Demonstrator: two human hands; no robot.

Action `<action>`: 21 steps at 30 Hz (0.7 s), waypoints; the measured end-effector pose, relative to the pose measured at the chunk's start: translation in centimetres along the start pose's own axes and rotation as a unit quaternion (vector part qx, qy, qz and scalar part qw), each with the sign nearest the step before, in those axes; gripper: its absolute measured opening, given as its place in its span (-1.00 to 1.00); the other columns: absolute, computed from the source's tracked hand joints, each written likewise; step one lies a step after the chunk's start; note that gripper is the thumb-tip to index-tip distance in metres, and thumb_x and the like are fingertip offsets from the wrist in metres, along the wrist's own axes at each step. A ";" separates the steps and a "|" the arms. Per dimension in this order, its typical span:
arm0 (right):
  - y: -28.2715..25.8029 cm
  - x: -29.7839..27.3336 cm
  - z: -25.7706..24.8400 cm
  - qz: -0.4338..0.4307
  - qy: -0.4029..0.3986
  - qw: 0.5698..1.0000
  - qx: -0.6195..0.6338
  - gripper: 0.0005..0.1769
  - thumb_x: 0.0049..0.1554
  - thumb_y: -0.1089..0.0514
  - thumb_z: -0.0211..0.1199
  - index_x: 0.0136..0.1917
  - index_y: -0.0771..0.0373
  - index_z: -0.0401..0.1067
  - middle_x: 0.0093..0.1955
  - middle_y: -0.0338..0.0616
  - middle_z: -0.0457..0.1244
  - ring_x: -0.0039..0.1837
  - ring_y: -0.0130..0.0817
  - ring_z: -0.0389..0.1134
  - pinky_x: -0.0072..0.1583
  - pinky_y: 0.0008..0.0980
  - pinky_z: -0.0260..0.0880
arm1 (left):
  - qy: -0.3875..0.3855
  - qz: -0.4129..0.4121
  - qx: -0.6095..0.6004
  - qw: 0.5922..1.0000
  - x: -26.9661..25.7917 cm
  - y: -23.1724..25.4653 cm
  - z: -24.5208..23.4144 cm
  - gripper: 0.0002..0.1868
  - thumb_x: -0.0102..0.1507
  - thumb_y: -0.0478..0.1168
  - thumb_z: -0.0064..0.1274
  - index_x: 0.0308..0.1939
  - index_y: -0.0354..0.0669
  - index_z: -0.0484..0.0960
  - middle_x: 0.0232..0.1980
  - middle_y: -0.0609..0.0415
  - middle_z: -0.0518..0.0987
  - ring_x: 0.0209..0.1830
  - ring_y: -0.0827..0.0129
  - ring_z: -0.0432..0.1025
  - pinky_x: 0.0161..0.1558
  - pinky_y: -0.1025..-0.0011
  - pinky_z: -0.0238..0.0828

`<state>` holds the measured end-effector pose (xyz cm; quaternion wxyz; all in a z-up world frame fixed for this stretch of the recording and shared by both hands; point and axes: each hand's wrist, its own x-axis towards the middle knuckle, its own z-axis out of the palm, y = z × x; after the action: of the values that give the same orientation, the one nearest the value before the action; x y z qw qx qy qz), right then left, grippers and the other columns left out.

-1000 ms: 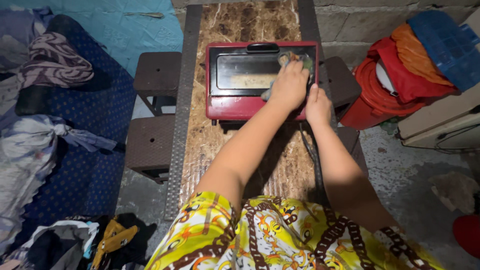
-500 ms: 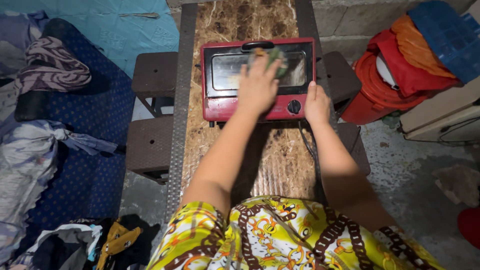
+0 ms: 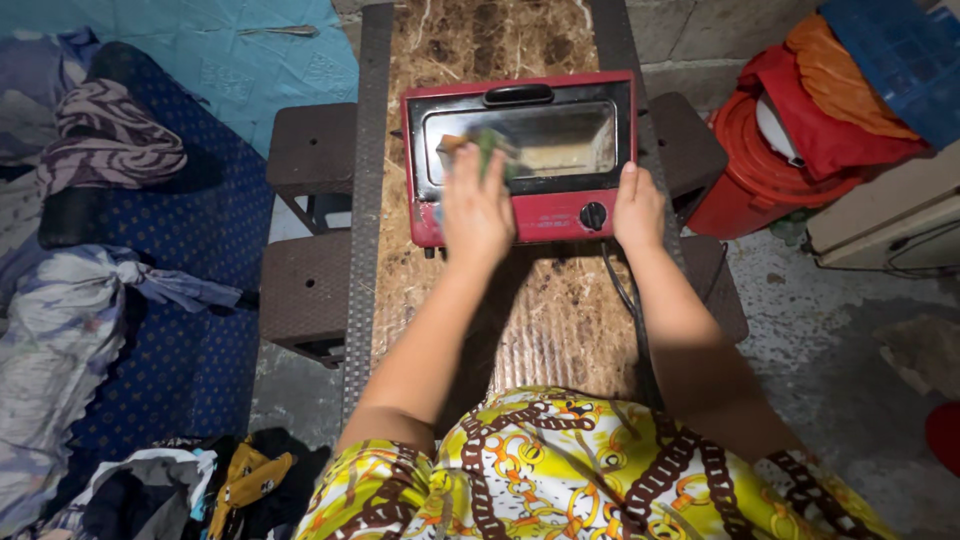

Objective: The person cleans a red toaster oven using a cloth. They wipe the exterior surfaces, the bottom, and the interior glass door. The person also removes the crumb tray, wipes it, and places it back inside the appliance.

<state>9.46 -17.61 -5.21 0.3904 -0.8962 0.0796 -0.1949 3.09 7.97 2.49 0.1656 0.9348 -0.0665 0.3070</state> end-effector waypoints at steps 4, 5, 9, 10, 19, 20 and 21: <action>-0.1 -0.2 -0.1 -0.008 0.005 1.000 0.000 -0.40 0.40 -0.22 -0.18 0.13 0.30 0.46 -0.03 0.40 0.34 0.09 0.42 0.34 0.11 0.23 0.29 | -0.031 0.059 -0.094 0.993 -0.4 3.1 1.3 -0.42 0.21 -0.31 0.07 0.36 -0.09 0.49 0.46 -0.27 0.35 0.53 -0.10 0.19 0.54 -0.06 0.03; -0.1 -0.3 -0.1 -0.005 0.002 1.000 0.001 -0.40 0.40 -0.22 -0.18 0.12 0.30 0.46 -0.04 0.40 0.34 0.08 0.42 0.34 0.11 0.22 0.29 | -0.036 0.073 -0.117 0.990 -0.1 3.7 1.6 -0.43 0.22 -0.32 0.07 0.35 -0.09 0.51 0.45 -0.26 0.36 0.52 -0.10 0.20 0.52 -0.07 0.03; 1.3 -0.3 0.5 -0.038 0.007 0.999 0.012 -0.43 0.39 -0.17 -0.20 0.11 0.32 0.43 -0.04 0.42 0.33 0.07 0.41 0.35 0.11 0.23 0.29 | -0.066 0.137 -0.164 0.975 1.9 6.3 3.9 -0.42 0.20 -0.33 0.04 0.34 -0.06 0.52 0.46 -0.20 0.38 0.54 -0.07 0.19 0.53 -0.02 0.06; 1.9 -0.3 0.7 -0.055 0.013 0.998 0.016 -0.44 0.38 -0.16 -0.21 0.11 0.33 0.42 -0.03 0.43 0.33 0.08 0.41 0.35 0.11 0.23 0.30 | -0.067 0.159 -0.168 0.971 2.5 7.3 4.6 -0.43 0.21 -0.32 0.04 0.35 -0.06 0.52 0.47 -0.20 0.38 0.55 -0.06 0.19 0.55 -0.01 0.05; 0.5 -0.8 0.4 -0.014 0.010 1.000 0.013 -0.45 0.39 -0.19 -0.19 0.15 0.26 0.43 -0.09 0.40 0.33 0.03 0.42 0.35 0.07 0.25 0.29 | -0.078 0.197 -0.064 0.975 9.6 9.6 7.7 -0.35 0.19 -0.12 0.11 0.39 -0.08 0.46 0.51 -0.25 0.27 0.58 -0.01 0.07 0.54 -0.07 -0.16; -0.1 -0.8 0.1 -0.010 0.004 1.000 0.011 -0.45 0.39 -0.20 -0.20 0.15 0.25 0.43 -0.10 0.39 0.34 0.03 0.42 0.35 0.07 0.26 0.29 | -0.069 0.187 -0.056 0.978 9.9 9.7 7.9 -0.35 0.20 -0.14 0.11 0.40 -0.05 0.45 0.53 -0.24 0.26 0.60 0.01 0.05 0.55 -0.07 -0.17; -0.5 -0.8 -0.1 -0.006 -0.001 1.000 0.009 -0.44 0.39 -0.20 -0.21 0.15 0.25 0.43 -0.10 0.38 0.34 0.02 0.41 0.35 0.07 0.26 0.28 | -0.072 0.176 -0.054 0.980 9.9 9.9 8.0 -0.35 0.19 -0.14 0.10 0.40 -0.04 0.45 0.53 -0.23 0.26 0.60 0.01 0.05 0.54 -0.06 -0.16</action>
<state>8.66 -17.09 -4.96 0.3974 -0.8933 0.0723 -0.1974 13.24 -4.34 4.99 0.1542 0.9178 -0.2582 0.2595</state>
